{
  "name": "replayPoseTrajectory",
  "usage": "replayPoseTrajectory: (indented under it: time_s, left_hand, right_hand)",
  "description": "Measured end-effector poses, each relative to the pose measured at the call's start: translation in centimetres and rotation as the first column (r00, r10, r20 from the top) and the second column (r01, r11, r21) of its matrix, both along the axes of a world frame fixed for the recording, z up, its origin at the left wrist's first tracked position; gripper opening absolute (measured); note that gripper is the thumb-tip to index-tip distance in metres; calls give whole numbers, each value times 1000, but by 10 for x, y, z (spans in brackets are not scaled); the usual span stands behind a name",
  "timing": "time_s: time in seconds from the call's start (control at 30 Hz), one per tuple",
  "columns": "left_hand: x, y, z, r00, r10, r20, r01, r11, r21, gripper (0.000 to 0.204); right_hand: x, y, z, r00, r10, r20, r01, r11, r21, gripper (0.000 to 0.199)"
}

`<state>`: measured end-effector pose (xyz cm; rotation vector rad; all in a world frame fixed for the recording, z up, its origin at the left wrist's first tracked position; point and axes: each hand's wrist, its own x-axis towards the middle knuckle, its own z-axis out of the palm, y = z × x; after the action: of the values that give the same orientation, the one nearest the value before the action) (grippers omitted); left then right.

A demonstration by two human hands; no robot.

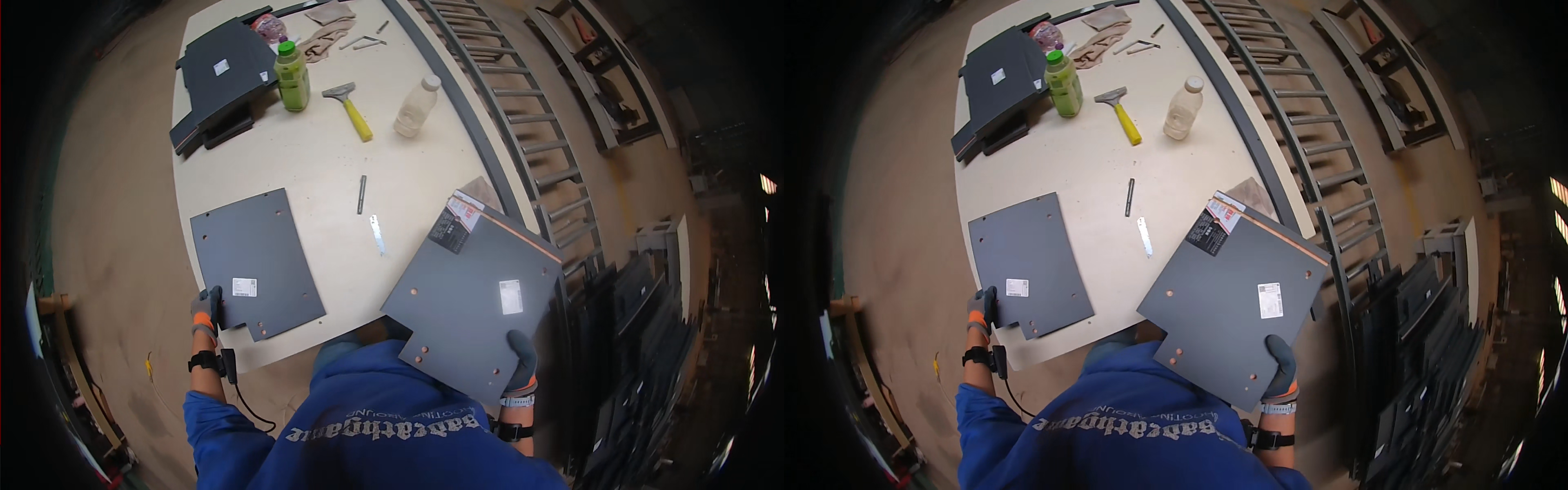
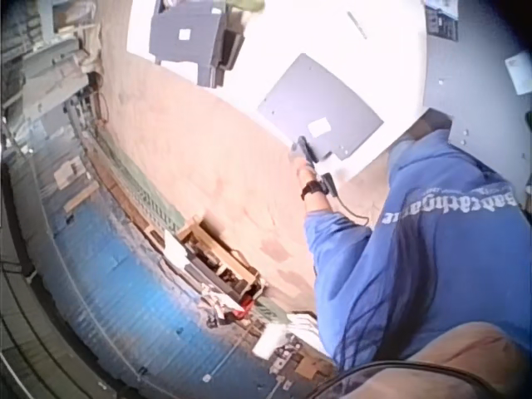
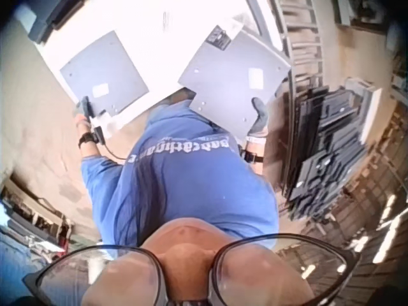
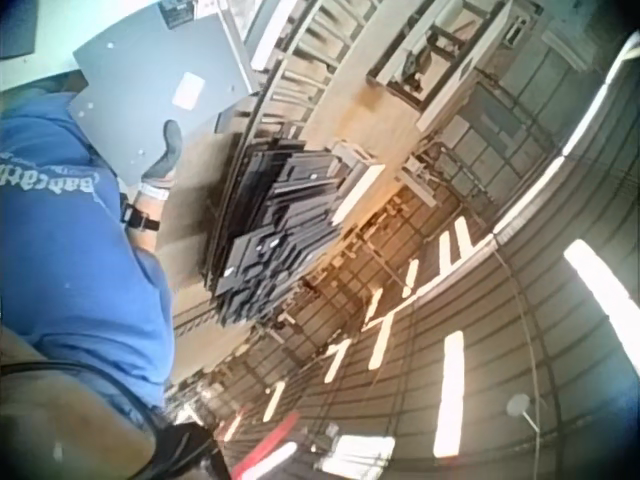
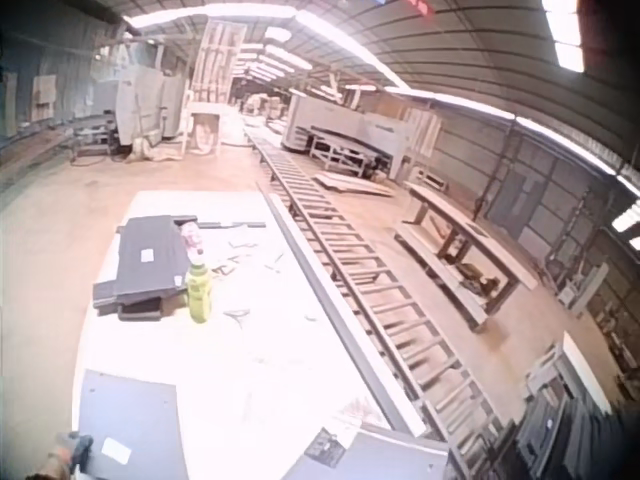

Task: Cleaning wooden boards using an air nozzle and moving them from a stack to a workbench.

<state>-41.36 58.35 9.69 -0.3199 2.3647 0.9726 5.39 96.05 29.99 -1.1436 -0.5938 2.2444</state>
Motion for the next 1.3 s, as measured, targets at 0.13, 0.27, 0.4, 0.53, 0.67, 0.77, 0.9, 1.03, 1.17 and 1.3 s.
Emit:
replayPoseTrajectory:
  time_s: [0.13,0.27,0.4,0.53,0.67,0.77,0.9,1.03,1.17,1.3]
  left_hand:
    - [-19,-6,-34,895,-423,-143,315,824,-471,30]
    - [-1,67,22,763,-585,-276,415,770,-485,45]
    - [39,159,54,449,-838,-310,672,546,-501,65]
    - [101,268,58,-8,-954,-300,857,148,-493,75]
    - [173,351,41,-239,-879,-412,911,-56,-409,82]
    - [212,411,35,-176,-897,-407,942,-33,-334,83]
    - [234,488,36,-212,-894,-395,916,-42,-398,86]
    - [248,549,27,-262,-919,-294,858,-83,-506,91]
    - [262,583,-1,-278,-946,-165,844,-159,-513,96]
    - [259,564,-28,-209,-932,-295,895,-61,-441,68]
  right_hand:
    - [-1,-18,-12,999,-29,-32,28,999,-42,51]
    - [-4,-21,-48,987,-140,-76,134,988,-75,49]
    - [-6,-26,-53,952,-233,-199,196,963,-186,48]
    - [18,-37,-51,926,-308,-217,262,940,-216,48]
    - [41,-51,-30,903,-383,-195,343,915,-210,48]
    - [59,-65,-15,882,-453,-132,446,891,-84,49]
    - [84,-77,-9,816,-566,-118,558,824,-93,51]
    - [112,-69,-13,801,-598,-39,597,802,-32,51]
    - [152,-36,-28,821,-571,12,572,820,-20,50]
    - [178,12,-39,905,-426,17,426,904,-19,45]
